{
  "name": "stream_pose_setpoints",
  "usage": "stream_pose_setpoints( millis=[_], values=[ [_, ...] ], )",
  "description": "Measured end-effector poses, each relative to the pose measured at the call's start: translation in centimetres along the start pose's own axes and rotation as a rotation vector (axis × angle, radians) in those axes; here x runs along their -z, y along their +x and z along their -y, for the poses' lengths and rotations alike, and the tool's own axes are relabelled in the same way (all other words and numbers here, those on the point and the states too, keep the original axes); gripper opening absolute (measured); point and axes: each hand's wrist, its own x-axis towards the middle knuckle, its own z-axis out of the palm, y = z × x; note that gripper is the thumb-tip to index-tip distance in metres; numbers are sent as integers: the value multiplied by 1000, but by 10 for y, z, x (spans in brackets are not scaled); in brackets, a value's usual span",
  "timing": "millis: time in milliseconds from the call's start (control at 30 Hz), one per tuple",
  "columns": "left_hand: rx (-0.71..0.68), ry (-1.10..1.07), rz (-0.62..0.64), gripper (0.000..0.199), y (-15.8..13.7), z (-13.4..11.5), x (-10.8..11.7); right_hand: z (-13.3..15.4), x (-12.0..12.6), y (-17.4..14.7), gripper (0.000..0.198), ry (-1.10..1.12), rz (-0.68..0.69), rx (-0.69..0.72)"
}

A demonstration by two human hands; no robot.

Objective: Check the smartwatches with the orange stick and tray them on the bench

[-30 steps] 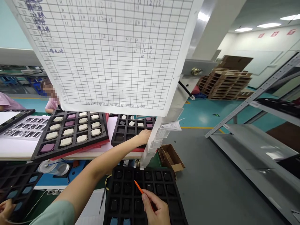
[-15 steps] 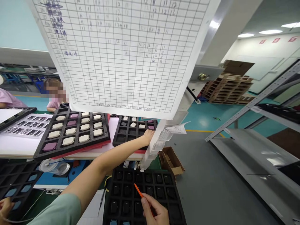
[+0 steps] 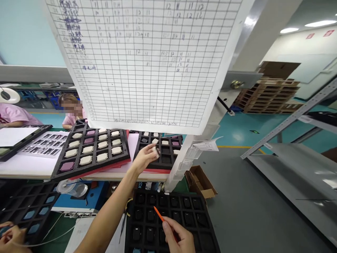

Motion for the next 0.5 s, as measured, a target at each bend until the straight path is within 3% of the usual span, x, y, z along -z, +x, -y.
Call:
stream_pose_setpoints(
  millis=[67, 133, 267, 500],
  values=[
    [30, -397, 31, 72, -44, 0, 24, -5, 1, 6, 60, -31, 73, 16],
    [62, -562, 36, 70, -82, 4, 38, -6, 0, 11, 59, -58, 120, 31],
    [59, -652, -19, 67, -127, 12, 47, 5, -10, 16, 57, -84, 150, 58],
    [9, -691, -26, 60, -164, 3, 51, 12, -21, 15, 53, -123, 203, 113]
  ],
)
